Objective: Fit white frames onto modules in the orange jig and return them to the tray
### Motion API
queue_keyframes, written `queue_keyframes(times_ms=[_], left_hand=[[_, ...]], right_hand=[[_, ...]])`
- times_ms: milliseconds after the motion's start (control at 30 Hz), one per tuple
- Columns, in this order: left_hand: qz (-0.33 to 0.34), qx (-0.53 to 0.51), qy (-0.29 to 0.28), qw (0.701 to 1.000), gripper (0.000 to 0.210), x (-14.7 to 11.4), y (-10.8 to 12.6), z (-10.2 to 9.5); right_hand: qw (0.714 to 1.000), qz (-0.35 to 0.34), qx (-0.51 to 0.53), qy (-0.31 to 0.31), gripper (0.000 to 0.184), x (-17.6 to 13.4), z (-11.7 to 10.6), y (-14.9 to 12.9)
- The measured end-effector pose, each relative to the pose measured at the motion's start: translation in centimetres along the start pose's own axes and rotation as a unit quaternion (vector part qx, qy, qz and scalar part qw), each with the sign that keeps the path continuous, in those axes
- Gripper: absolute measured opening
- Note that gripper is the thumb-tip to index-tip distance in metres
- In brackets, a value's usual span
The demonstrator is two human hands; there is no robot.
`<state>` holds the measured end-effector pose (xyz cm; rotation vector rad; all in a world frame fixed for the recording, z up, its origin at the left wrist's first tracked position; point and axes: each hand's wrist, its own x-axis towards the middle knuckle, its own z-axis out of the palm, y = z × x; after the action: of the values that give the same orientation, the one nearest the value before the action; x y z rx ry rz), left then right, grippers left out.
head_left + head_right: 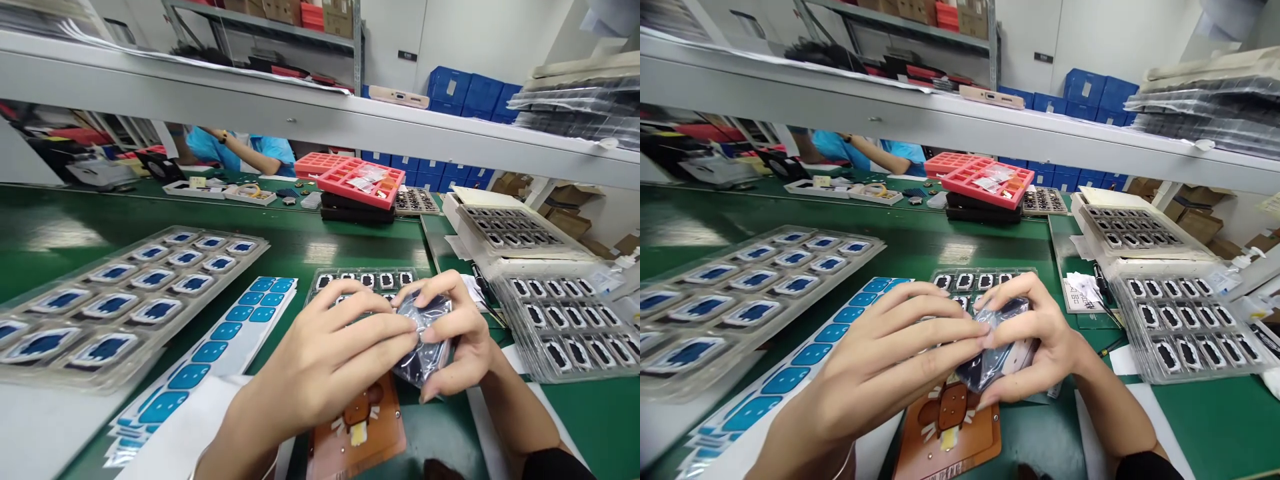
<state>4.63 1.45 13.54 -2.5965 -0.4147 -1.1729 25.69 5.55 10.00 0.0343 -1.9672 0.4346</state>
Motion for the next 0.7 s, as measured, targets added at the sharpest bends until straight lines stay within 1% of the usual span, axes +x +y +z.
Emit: queue_keyframes(times_ms=[100, 200, 267, 400, 533, 700], left_hand=[[-0.011, 0.020, -0.001, 1.000, 0.015, -0.14, -0.14, 0.10], [-0.032, 0.042, 0.009, 0.999, 0.014, -0.13, -0.37, 0.28], [-0.048, 0.041, 0.015, 0.998, 0.014, -0.04, -0.43, 0.42], [-0.063, 0.029, 0.026, 0.997, 0.015, 0.12, -0.18, 0.64], [-0.064, 0.061, 0.035, 0.995, 0.015, 0.19, 0.28, 0.68], [-0.044, 0.105, 0.046, 0.992, 0.011, 0.35, 0.48, 0.78]], right_hand=[[0.997, -0.047, -0.068, 0.012, 0.020, 0.54, 0.13, -0.30], [0.989, -0.058, -0.137, 0.003, 0.011, 0.80, 0.21, -0.60], [0.987, -0.054, -0.151, 0.002, 0.010, 0.84, 0.30, -0.65], [0.988, -0.050, -0.145, 0.032, 0.015, 0.80, 0.52, -0.47], [0.988, -0.048, -0.138, 0.041, 0.014, 0.72, 0.63, -0.40], [0.991, -0.031, -0.122, 0.044, 0.011, 0.54, 0.67, -0.57]])
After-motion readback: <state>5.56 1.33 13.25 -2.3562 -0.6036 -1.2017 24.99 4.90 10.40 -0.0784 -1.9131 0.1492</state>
